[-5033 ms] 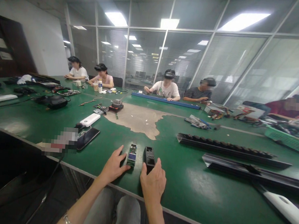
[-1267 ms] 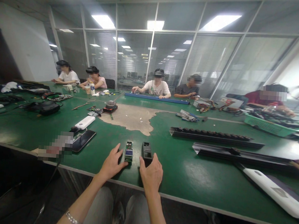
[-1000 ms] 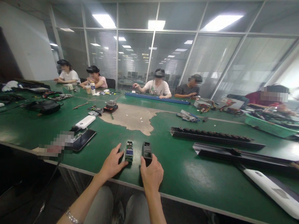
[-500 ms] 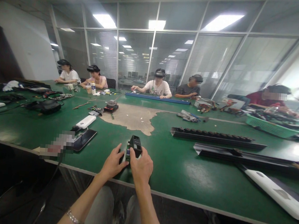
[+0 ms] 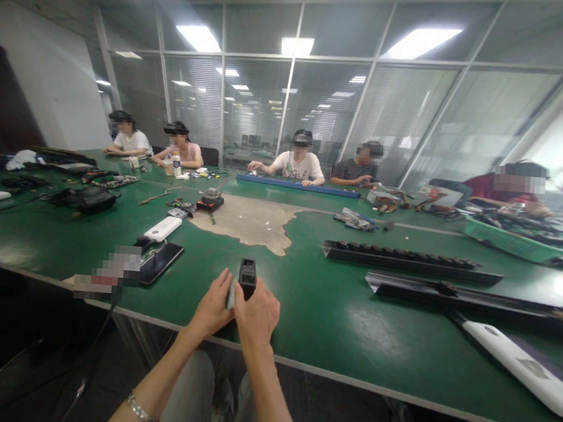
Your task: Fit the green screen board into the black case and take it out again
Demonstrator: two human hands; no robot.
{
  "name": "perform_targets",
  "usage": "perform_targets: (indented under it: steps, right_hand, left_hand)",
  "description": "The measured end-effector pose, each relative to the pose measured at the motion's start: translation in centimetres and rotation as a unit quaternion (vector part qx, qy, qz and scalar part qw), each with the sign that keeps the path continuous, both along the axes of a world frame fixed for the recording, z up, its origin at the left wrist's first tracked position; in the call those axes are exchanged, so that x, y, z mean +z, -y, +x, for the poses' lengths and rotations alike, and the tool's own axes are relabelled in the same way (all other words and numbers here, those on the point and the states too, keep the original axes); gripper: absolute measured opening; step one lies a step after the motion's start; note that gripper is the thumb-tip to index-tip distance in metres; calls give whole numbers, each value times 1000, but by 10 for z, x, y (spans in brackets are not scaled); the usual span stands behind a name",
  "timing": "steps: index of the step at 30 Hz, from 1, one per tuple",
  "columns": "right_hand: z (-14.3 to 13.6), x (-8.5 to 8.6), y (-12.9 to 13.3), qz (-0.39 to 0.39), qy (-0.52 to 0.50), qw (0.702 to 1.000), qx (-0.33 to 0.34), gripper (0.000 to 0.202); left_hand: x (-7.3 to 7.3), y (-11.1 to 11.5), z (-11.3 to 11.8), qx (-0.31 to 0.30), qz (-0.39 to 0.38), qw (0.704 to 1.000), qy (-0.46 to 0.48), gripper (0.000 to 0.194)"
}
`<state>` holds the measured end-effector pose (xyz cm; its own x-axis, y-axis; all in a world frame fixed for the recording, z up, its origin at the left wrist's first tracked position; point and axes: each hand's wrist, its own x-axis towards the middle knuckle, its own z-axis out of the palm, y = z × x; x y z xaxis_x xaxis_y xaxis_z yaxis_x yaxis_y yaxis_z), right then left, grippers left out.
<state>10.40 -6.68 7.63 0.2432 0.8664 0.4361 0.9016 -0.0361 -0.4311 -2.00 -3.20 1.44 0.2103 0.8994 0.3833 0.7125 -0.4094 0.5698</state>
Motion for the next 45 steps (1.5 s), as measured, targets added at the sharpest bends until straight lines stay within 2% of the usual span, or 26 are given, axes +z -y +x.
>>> perform_targets:
  steps: [3, 9, 14, 22, 31, 36, 45]
  right_hand:
    - [1, -5, 2, -6, 7, 1000, -1, 39]
    - [1, -16, 4, -44, 7, 999, -3, 39]
    - [4, -23, 8, -60, 10, 998, 7, 40]
    - [2, -25, 5, -53, 0, 998, -16, 63]
    - [-1, -25, -2, -31, 14, 999, -14, 42]
    - [-2, -16, -1, -7, -3, 1000, -6, 37]
    - [9, 15, 1, 41, -47, 998, -12, 43]
  left_hand:
    - [-2, -1, 1, 2, 0, 1000, 14, 87]
    - [-2, 0, 1, 3, 16, 1000, 15, 76]
    - [-2, -1, 0, -8, 8, 1000, 3, 82]
    - [-3, 0, 1, 0, 14, 1000, -1, 75]
    - [-4, -1, 1, -4, 30, 999, 19, 70]
    - [-4, -2, 2, -5, 25, 999, 19, 74]
    - [-2, 1, 1, -6, 7, 1000, 16, 97]
